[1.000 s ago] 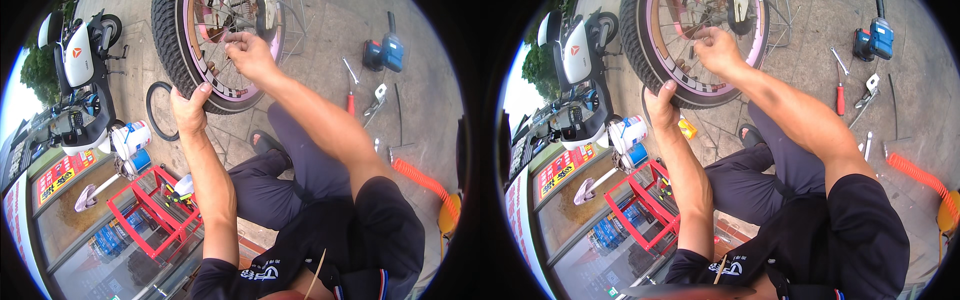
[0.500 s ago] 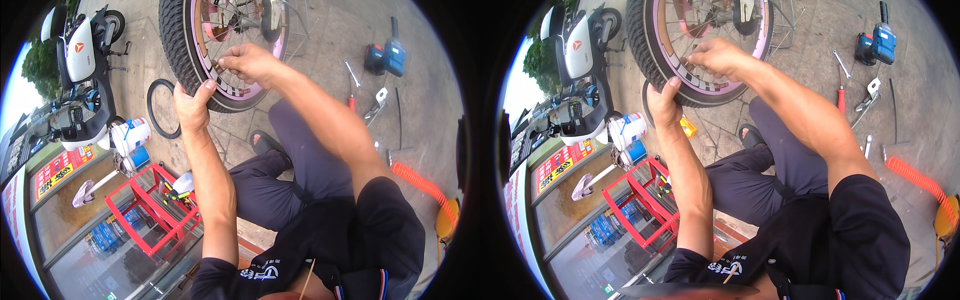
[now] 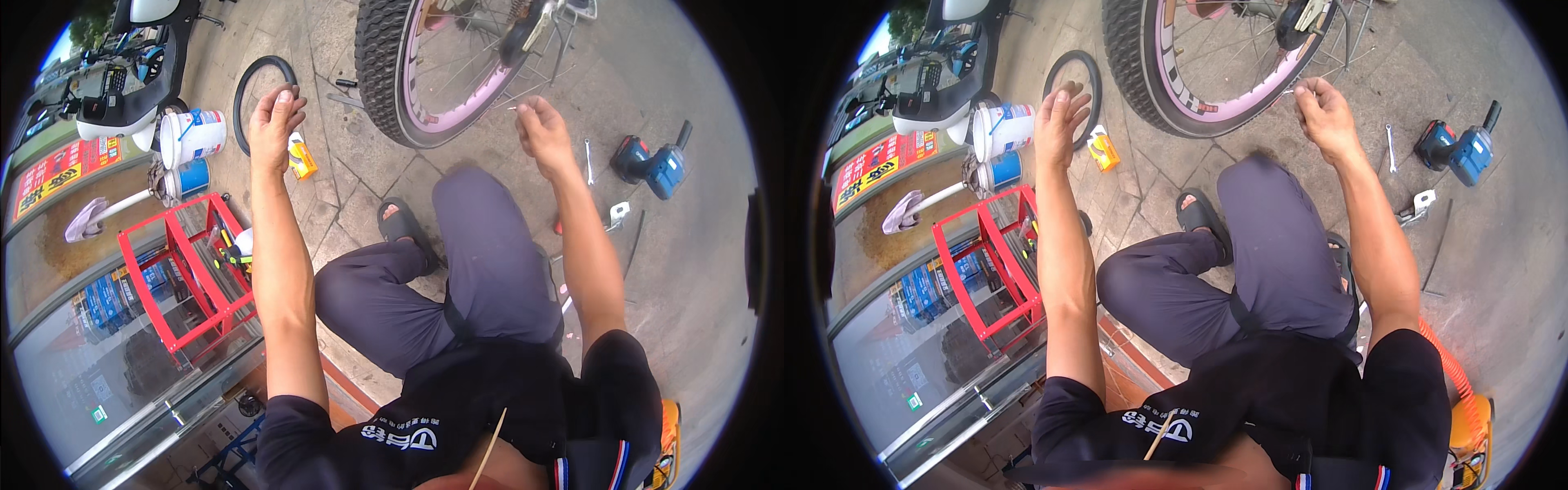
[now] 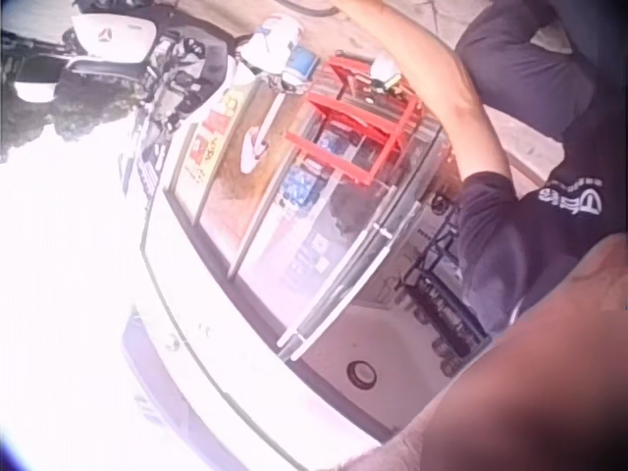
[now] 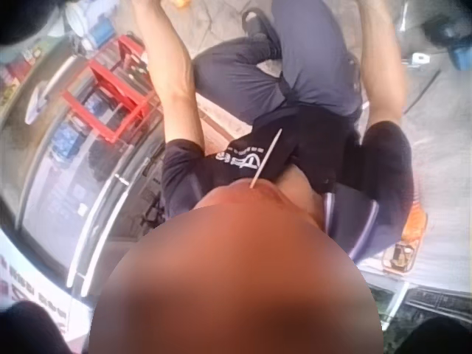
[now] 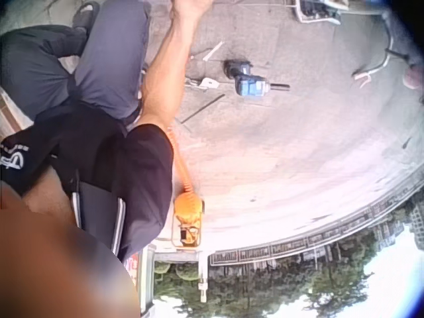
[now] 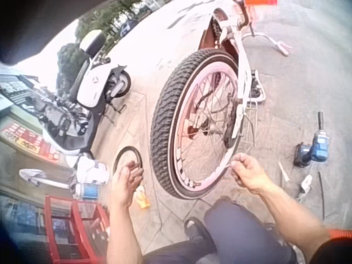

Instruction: The person removes the tire from a bicycle wheel using tire levers, then removes the inner tube. They install a new valve stem into the inner tube and reinsert the tube into the tire, seating the tire back onto the rim.

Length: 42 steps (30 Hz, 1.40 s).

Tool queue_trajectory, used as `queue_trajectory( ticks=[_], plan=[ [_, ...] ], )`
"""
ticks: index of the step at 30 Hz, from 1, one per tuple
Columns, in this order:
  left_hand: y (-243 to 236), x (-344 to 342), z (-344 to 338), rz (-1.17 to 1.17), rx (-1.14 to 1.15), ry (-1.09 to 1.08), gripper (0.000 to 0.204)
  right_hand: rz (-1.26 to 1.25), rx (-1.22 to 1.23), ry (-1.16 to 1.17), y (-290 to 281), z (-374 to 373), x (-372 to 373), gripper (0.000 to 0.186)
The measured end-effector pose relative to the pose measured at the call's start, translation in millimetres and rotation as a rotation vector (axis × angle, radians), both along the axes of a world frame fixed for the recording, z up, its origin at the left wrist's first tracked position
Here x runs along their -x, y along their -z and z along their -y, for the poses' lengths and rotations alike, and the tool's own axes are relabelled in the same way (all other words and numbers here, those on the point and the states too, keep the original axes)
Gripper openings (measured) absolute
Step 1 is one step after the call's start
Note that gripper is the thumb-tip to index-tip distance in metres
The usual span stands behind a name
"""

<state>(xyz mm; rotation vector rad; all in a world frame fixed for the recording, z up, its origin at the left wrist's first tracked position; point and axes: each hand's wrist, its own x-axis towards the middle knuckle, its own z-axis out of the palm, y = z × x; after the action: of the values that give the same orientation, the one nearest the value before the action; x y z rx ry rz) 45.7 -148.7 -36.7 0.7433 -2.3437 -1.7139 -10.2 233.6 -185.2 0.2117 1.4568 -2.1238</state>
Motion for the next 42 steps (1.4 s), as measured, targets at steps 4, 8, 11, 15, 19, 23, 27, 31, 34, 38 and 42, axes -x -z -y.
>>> queue_trajectory(
  ticks=[4,8,11,15,19,23,27,31,34,38,42],
  plan=[
    [75.0,-60.1,109.0,0.348,0.118,-0.258,0.047,-0.178,-0.764,-0.113,149.7,-18.6,-52.7,0.023],
    [181.8,-121.3,185.0,0.573,0.148,-0.369,0.041,-0.399,-1.029,-0.348,220.5,-15.8,-76.4,0.022],
    [250.3,-133.1,256.5,0.59,0.274,-0.369,0.038,-0.521,-1.145,-0.435,225.4,2.0,-74.2,0.022],
    [300.0,-73.5,317.9,0.577,0.516,-0.294,0.048,-1.156,-1.263,-0.54,246.6,-13.9,-66.6,0.023],
    [329.5,-6.0,351.7,0.567,0.78,-0.145,0.063,-1.117,-1.403,-0.602,237.7,-14.2,-73.8,0.022],
    [360.2,68.5,360.9,0.534,0.908,-0.141,0.079,-1.036,-1.499,-0.575,193.0,-0.8,-104.0,0.014],
    [379.3,102.2,366.0,0.635,0.851,-0.205,0.084,-0.397,-1.362,-0.649,150.8,15.3,-134.6,0.011],
    [381.1,104.6,415.9,0.624,0.884,-0.204,0.064,-0.227,-1.344,-0.654,131.7,22.2,-137.0,0.013],
    [329.1,116.5,441.4,0.368,1.03,-0.22,0.053,-0.228,-1.388,-0.646,127.9,20.5,-134.3,0.013],
    [213.2,120.1,486.8,0.102,1.075,-0.203,0.05,-0.271,-1.276,-0.693,137.5,21.7,-124.4,0.014],
    [83.9,93.0,517.7,-0.015,1.017,-0.146,0.047,-0.242,-1.229,-0.65,159.1,31.0,-105.8,0.018]
  ],
)
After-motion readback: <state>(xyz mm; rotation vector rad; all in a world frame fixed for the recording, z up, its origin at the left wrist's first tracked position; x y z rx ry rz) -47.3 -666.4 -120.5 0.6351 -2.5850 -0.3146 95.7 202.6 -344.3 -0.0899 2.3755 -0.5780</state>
